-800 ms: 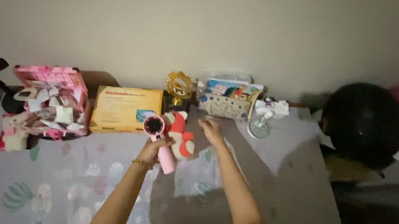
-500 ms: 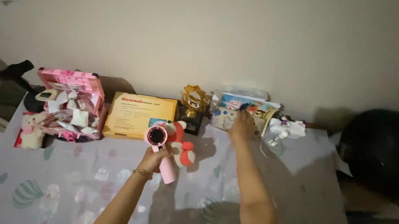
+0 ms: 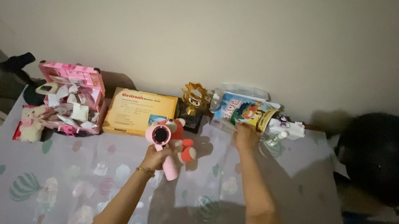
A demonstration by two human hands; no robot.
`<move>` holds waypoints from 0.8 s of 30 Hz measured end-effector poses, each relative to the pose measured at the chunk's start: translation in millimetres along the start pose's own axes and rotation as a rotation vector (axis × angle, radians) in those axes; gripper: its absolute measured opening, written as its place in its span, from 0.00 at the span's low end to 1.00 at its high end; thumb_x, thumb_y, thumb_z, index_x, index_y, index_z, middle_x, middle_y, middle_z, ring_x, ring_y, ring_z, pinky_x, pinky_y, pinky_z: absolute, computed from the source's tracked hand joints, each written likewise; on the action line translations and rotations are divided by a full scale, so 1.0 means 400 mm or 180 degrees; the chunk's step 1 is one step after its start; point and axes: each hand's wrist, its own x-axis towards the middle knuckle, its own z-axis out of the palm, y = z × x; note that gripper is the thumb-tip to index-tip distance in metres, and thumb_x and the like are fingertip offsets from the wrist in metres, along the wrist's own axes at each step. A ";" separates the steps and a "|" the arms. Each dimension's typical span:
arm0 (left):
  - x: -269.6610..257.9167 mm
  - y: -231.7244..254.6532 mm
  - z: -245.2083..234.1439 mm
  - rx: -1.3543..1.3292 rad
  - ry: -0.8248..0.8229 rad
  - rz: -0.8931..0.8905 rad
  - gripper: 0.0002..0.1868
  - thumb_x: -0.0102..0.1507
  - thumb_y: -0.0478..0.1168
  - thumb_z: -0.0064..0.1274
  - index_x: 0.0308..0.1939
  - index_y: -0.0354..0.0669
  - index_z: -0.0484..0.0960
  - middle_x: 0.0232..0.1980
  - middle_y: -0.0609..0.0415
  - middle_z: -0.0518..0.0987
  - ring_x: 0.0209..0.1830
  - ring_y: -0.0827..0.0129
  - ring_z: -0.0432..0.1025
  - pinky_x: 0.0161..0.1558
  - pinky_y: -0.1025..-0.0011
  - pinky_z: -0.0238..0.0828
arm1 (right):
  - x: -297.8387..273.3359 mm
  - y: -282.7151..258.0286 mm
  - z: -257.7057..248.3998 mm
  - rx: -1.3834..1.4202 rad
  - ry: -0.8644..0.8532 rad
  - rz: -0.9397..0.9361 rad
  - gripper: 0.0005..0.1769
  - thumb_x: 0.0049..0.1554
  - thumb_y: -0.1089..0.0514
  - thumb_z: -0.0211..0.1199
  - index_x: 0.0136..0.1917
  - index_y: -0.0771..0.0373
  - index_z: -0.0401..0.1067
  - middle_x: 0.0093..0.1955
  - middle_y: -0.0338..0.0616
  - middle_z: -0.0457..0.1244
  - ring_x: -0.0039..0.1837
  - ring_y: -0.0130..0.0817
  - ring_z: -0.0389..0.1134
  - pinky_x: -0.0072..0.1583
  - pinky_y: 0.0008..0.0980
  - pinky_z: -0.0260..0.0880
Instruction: Organizing various items including plush toys, books, and stationery by moving them between a table and a shelf.
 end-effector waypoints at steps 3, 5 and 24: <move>-0.004 -0.008 0.042 -0.0139 0.0007 0.0014 0.09 0.45 0.29 0.64 0.28 0.35 0.82 0.26 0.46 0.79 0.23 0.59 0.75 0.29 0.61 0.75 | -0.054 -0.068 -0.175 0.1445 -0.0432 0.0912 0.18 0.61 0.47 0.59 0.60 0.56 0.77 0.57 0.48 0.71 0.62 0.49 0.71 0.59 0.49 0.71; -0.034 0.020 0.072 -0.0146 -0.0036 0.0021 0.10 0.45 0.30 0.66 0.29 0.34 0.83 0.26 0.45 0.79 0.24 0.58 0.76 0.29 0.60 0.75 | -0.074 -0.073 -0.193 0.2131 -0.0111 0.0899 0.16 0.55 0.50 0.64 0.55 0.56 0.78 0.51 0.48 0.71 0.57 0.46 0.72 0.55 0.45 0.71; -0.411 0.136 0.298 0.0597 -0.1294 -0.0256 0.24 0.47 0.44 0.77 0.35 0.36 0.78 0.25 0.46 0.77 0.16 0.62 0.72 0.11 0.63 0.70 | -0.592 -0.098 -0.530 0.4821 -0.0442 0.1722 0.37 0.54 0.47 0.72 0.72 0.61 0.67 0.65 0.61 0.66 0.66 0.54 0.69 0.63 0.53 0.71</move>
